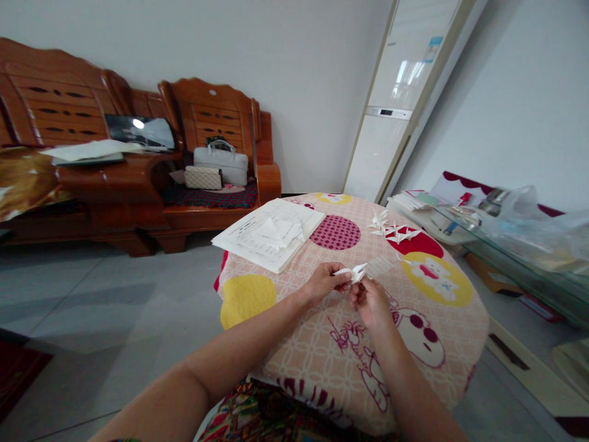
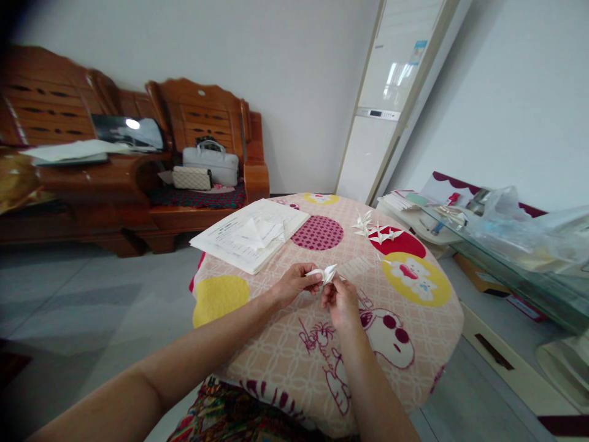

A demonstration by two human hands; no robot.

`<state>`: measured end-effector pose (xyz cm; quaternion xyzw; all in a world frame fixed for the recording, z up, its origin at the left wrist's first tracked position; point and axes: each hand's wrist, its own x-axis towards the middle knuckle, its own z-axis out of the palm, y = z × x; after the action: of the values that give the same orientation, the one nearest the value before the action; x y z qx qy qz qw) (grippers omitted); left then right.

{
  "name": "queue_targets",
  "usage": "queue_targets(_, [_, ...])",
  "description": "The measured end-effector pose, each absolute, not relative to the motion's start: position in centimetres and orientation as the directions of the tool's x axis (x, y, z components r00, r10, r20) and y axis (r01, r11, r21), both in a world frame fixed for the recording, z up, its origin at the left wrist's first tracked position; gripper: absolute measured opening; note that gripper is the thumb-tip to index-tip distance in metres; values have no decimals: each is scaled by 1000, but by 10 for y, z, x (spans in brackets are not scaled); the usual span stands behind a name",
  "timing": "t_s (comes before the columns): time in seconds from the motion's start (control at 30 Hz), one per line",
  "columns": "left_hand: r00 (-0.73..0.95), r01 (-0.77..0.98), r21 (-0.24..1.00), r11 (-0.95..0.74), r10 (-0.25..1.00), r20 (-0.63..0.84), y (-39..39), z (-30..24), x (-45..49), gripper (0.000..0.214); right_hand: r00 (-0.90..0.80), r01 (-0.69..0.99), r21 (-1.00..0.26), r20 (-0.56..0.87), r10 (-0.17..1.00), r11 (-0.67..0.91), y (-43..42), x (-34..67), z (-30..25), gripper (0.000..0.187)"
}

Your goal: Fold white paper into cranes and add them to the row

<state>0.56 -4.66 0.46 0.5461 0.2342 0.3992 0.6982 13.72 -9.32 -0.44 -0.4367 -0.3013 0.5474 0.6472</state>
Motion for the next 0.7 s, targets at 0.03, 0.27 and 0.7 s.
queue_targets(0.03, [570,-298,951,86,815,105,-47,5,5,42,219,-453,-891,-91,971,18,-93,137,-5,29])
queue_targets(0.27, [605,-298,945,132,793,80,-46,6,4,40,187,-499,-867,-129,974,-19,-92,138,-6,30])
queue_targets(0.7, [626,-277,928,249,779,-22,-43,1,3,39,163,-514,-858,-106,981,-7,-94,140,-4,41])
